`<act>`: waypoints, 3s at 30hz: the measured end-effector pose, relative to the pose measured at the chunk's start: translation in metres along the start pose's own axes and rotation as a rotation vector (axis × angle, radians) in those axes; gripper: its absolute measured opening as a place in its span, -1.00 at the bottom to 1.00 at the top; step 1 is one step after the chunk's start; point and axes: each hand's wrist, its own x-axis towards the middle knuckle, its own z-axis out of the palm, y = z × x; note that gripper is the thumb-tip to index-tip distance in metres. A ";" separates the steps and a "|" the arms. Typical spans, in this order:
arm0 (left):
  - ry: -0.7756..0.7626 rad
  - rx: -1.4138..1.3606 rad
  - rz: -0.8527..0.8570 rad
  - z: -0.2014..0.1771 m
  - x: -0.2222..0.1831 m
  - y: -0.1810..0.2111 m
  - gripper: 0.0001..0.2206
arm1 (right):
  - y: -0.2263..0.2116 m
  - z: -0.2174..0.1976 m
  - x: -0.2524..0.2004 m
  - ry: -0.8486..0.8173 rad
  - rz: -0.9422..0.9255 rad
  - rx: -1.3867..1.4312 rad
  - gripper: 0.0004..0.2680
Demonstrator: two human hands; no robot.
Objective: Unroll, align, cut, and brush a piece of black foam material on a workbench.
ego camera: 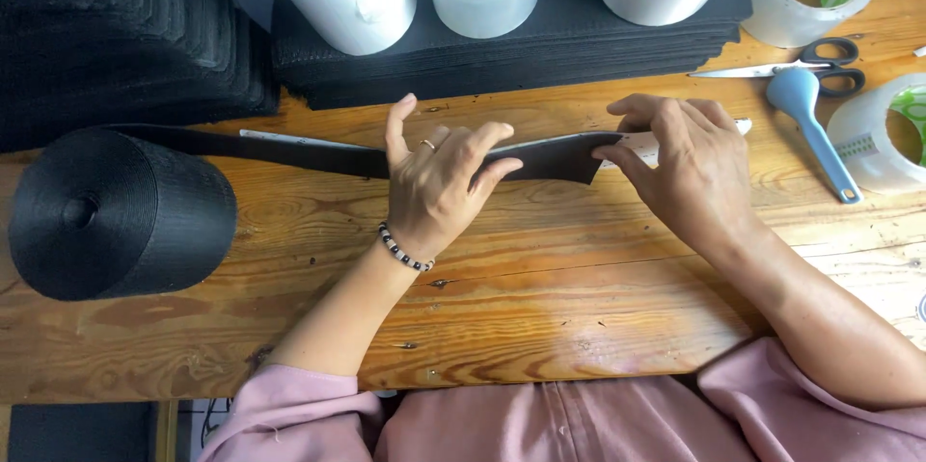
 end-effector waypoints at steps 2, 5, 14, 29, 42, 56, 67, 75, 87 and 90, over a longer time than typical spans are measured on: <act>-0.020 -0.024 -0.028 -0.001 -0.002 -0.010 -0.66 | 0.006 -0.001 0.005 0.038 -0.027 0.043 -0.66; -0.101 0.006 -0.077 -0.019 -0.003 -0.027 -0.64 | 0.014 0.000 0.007 0.077 -0.050 0.082 -0.63; -0.102 0.083 -0.111 -0.043 -0.011 -0.053 -0.80 | 0.003 -0.020 0.017 0.019 0.021 0.042 -0.58; -0.004 0.086 -0.140 -0.034 -0.020 -0.050 -0.61 | 0.026 0.005 -0.003 0.207 0.551 0.548 -0.49; -0.020 0.054 -0.088 -0.044 -0.009 -0.061 -0.67 | 0.026 0.022 -0.011 0.246 0.503 0.821 -0.61; -0.149 0.196 -0.347 -0.099 -0.049 -0.141 -0.80 | 0.067 0.032 -0.020 0.136 0.499 0.848 -0.93; -0.111 0.195 -0.475 -0.102 -0.061 -0.142 -0.72 | 0.077 0.032 -0.018 0.148 0.437 0.665 -0.89; -0.108 0.145 -0.454 -0.109 -0.071 -0.144 -0.92 | 0.089 0.023 -0.019 0.124 0.388 0.699 -0.89; -0.042 0.011 -0.282 -0.097 -0.071 -0.153 -0.80 | 0.110 0.037 -0.031 0.185 0.396 0.751 -0.72; -0.082 -0.136 -0.325 -0.103 -0.068 -0.156 -0.82 | 0.134 0.042 -0.044 0.180 0.525 0.796 -0.82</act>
